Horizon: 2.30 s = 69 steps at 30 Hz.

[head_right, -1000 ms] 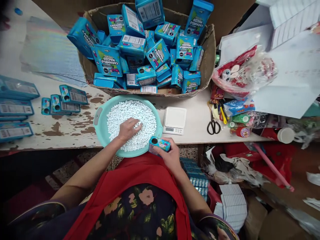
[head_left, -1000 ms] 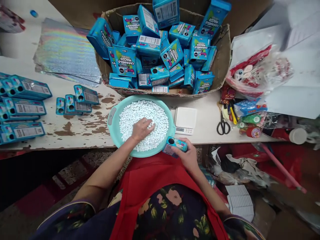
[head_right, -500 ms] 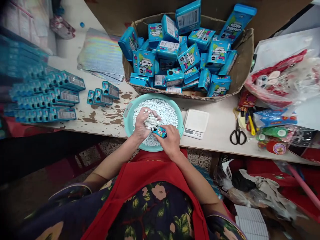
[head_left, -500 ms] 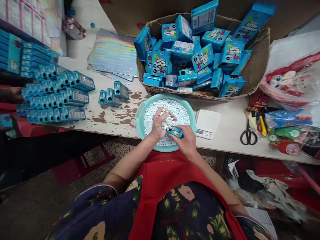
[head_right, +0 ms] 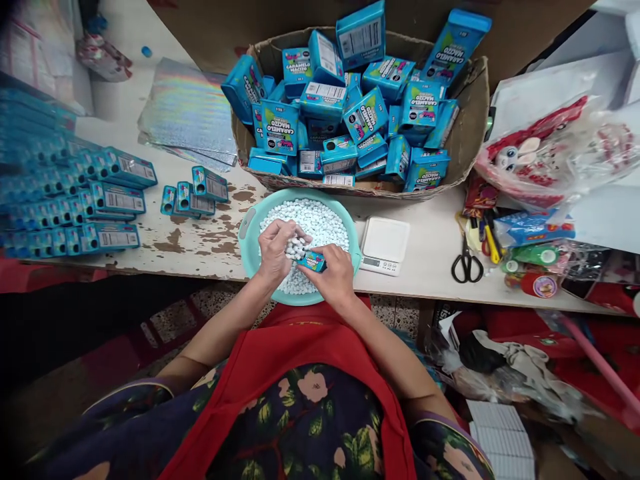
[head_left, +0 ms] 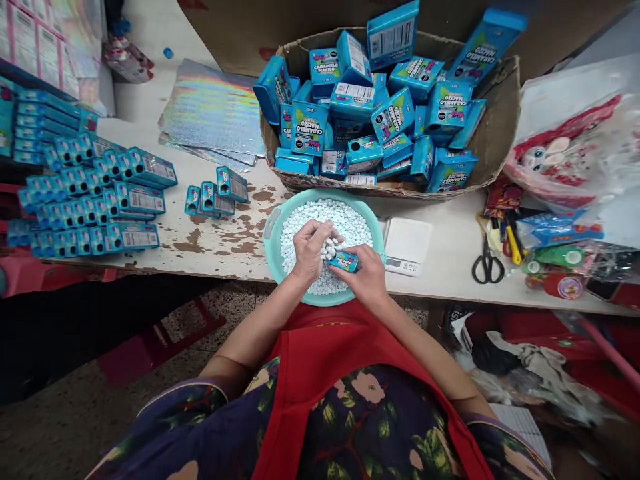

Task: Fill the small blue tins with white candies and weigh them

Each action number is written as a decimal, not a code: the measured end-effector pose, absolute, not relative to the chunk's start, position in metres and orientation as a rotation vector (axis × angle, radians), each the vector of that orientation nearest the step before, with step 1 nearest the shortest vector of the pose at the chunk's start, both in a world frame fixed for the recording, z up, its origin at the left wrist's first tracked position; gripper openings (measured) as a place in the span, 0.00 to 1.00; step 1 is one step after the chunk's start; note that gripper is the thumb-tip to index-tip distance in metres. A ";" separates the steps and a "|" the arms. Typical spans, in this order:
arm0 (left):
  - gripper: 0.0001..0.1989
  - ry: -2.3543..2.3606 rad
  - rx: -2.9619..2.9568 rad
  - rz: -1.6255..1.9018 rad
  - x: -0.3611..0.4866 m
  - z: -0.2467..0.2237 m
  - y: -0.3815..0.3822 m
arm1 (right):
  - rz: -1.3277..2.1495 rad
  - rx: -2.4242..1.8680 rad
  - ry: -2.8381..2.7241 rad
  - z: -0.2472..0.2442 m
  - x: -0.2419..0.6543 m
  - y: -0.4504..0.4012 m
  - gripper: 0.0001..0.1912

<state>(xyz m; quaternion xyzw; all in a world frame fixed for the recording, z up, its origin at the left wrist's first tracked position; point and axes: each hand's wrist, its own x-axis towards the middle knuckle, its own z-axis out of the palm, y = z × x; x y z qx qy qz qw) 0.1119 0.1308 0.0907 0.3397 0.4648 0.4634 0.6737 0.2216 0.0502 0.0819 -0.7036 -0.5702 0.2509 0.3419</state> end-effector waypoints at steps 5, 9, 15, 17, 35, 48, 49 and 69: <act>0.19 1.064 0.780 1.047 0.115 0.094 0.131 | 0.678 -1.821 -1.418 0.081 0.223 0.049 0.17; 0.14 1.060 0.816 1.044 0.114 0.099 0.130 | 0.693 -1.820 -1.402 0.081 0.227 0.049 0.16; 0.15 1.036 0.833 1.042 0.116 0.099 0.126 | 0.735 -1.779 -1.421 0.081 0.226 0.047 0.16; 0.19 1.007 0.861 1.053 0.119 0.097 0.124 | 0.749 -1.765 -1.423 0.081 0.224 0.047 0.15; 0.15 1.397 2.049 0.516 0.101 -0.011 0.181 | 0.752 -1.664 -1.212 0.086 0.253 0.021 0.20; 0.13 1.212 0.856 0.689 0.100 0.044 0.135 | 0.657 -1.855 -1.174 0.084 0.258 0.025 0.18; 0.13 1.139 0.753 0.728 0.101 0.056 0.134 | 0.654 -1.854 -1.207 0.084 0.255 0.026 0.18; 0.14 0.937 0.772 1.068 0.114 0.123 0.130 | 0.742 -1.728 -1.295 0.100 0.219 0.045 0.12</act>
